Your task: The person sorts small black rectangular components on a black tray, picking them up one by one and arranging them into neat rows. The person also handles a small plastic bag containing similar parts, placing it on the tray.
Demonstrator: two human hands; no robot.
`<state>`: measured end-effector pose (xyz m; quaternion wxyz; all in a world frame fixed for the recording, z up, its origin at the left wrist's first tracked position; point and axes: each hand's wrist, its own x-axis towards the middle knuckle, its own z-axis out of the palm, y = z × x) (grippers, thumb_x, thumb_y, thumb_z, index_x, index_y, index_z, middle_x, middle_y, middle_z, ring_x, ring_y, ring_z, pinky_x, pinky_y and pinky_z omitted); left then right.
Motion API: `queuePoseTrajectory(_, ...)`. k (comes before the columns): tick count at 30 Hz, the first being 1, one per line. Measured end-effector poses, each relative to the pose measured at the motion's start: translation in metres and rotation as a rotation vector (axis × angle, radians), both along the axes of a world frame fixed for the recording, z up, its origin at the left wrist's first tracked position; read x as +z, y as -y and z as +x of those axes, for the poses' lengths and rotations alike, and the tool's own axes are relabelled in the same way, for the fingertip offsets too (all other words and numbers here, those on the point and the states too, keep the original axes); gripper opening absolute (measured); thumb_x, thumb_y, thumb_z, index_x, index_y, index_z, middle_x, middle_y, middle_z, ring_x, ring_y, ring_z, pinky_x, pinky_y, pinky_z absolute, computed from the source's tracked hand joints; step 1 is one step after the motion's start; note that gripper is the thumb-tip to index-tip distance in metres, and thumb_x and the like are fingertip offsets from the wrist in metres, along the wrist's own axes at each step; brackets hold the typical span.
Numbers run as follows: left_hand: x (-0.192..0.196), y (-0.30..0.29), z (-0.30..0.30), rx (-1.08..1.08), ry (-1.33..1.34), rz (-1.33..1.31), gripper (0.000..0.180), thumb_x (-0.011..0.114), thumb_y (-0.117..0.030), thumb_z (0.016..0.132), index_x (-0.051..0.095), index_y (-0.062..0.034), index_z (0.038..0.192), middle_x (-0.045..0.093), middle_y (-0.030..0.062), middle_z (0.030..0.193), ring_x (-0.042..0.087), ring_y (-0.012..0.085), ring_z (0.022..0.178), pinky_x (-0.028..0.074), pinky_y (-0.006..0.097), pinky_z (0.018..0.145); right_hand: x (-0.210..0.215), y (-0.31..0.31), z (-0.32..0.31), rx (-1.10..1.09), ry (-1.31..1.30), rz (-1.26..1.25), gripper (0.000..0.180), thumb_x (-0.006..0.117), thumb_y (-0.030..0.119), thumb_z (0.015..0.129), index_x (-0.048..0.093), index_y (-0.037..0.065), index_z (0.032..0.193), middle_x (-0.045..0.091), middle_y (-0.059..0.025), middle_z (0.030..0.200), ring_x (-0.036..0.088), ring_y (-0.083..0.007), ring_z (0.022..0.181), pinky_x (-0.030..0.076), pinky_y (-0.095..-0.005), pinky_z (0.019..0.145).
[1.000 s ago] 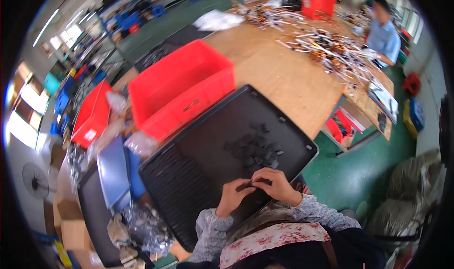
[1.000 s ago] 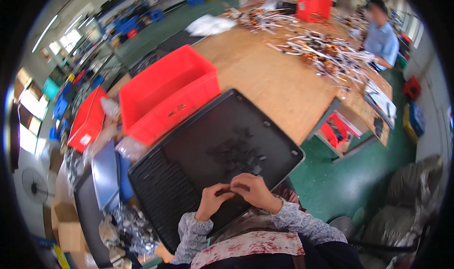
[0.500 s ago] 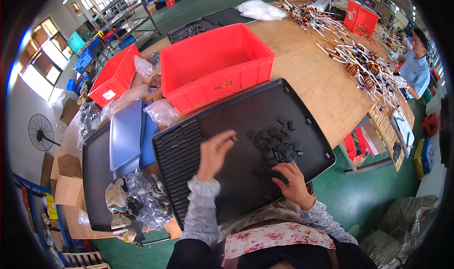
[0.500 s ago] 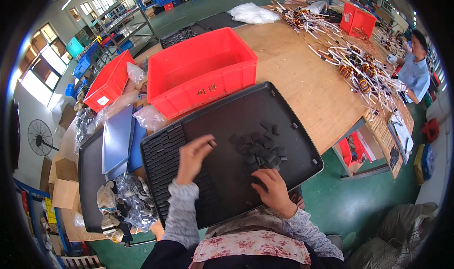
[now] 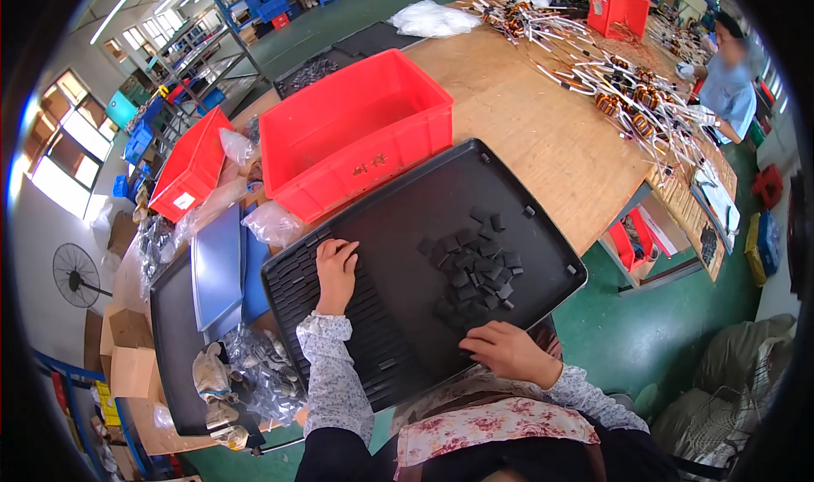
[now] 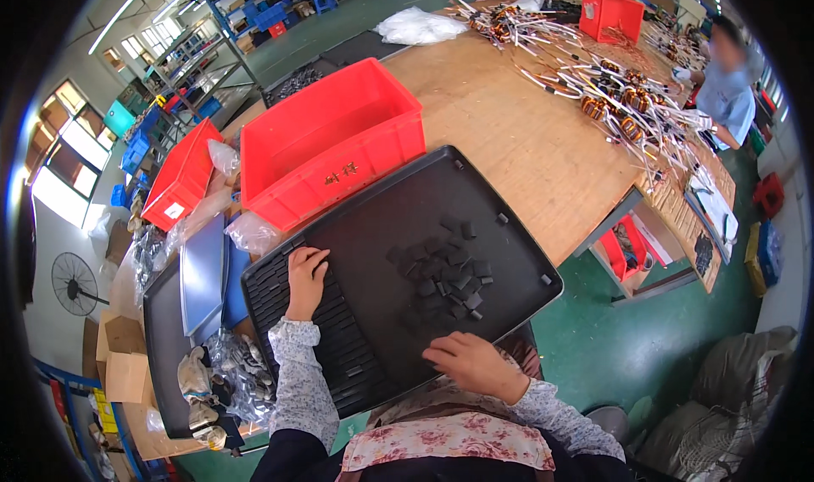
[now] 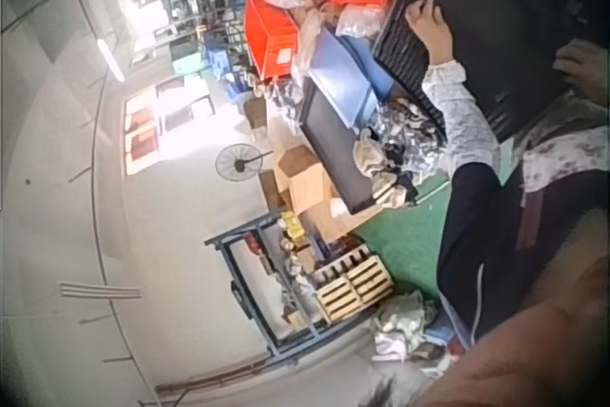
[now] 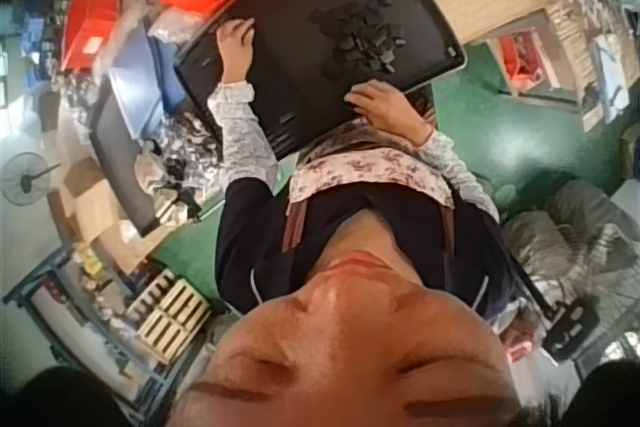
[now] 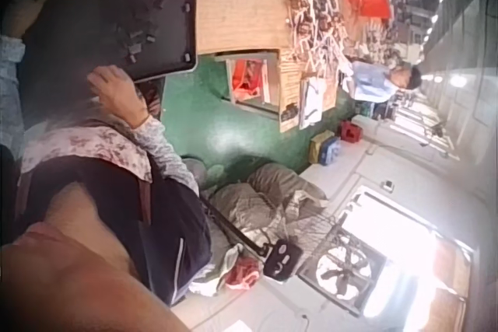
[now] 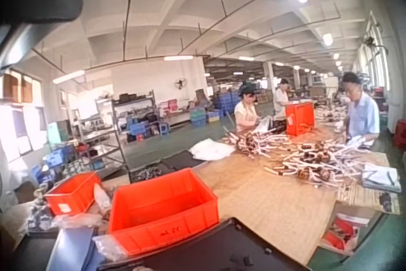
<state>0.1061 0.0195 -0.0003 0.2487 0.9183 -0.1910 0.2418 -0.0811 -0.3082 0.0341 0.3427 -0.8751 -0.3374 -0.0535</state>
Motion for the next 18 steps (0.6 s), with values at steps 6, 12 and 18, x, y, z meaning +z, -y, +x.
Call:
queuePoseTrajectory(6, 0.007, 0.087, -0.001, -0.263, -0.246, -0.115, 0.036, 0.074, -0.015, 0.078, 0.069, -0.0053, 0.113, 0.063, 0.0136, 0.111, 0.057, 0.0325, 0.105, 0.045, 0.04, 0.095, -0.024, -0.018, 0.0, 0.15, -0.012, -0.091, 0.029, 0.069, 0.012, 0.074, 0.065, 0.007, 0.103, 0.059, -0.0056, 0.109, 0.056, -0.0237, 0.098, 0.049, -0.0345, 0.083)
queuePoseTrajectory(12, 0.004, 0.116, 0.005, -0.32, -0.303, -0.107, 0.031, 0.076, -0.001, 0.075, 0.06, -0.0023, 0.102, 0.059, 0.0104, 0.092, 0.061, 0.0242, 0.092, 0.05, 0.035, 0.081, -0.026, -0.017, -0.006, 0.098, -0.113, 0.012, 0.017, 0.068, 0.01, 0.079, 0.061, 0.005, 0.093, 0.058, -0.0081, 0.097, 0.056, -0.0275, 0.092, 0.049, -0.0375, 0.081)
queuePoseTrajectory(18, 0.019, 0.114, -0.017, -0.35, -0.723, -0.519, 0.021, 0.069, 0.005, 0.081, 0.056, -0.0009, 0.096, 0.06, 0.0042, 0.078, 0.061, 0.01, 0.067, 0.051, 0.023, 0.064, -0.027, -0.004, -0.003, -0.101, -0.165, 0.162, 0.02, 0.069, 0.004, 0.078, 0.056, 0.005, 0.092, 0.059, -0.01, 0.088, 0.059, -0.0319, 0.086, 0.049, -0.0419, 0.077)
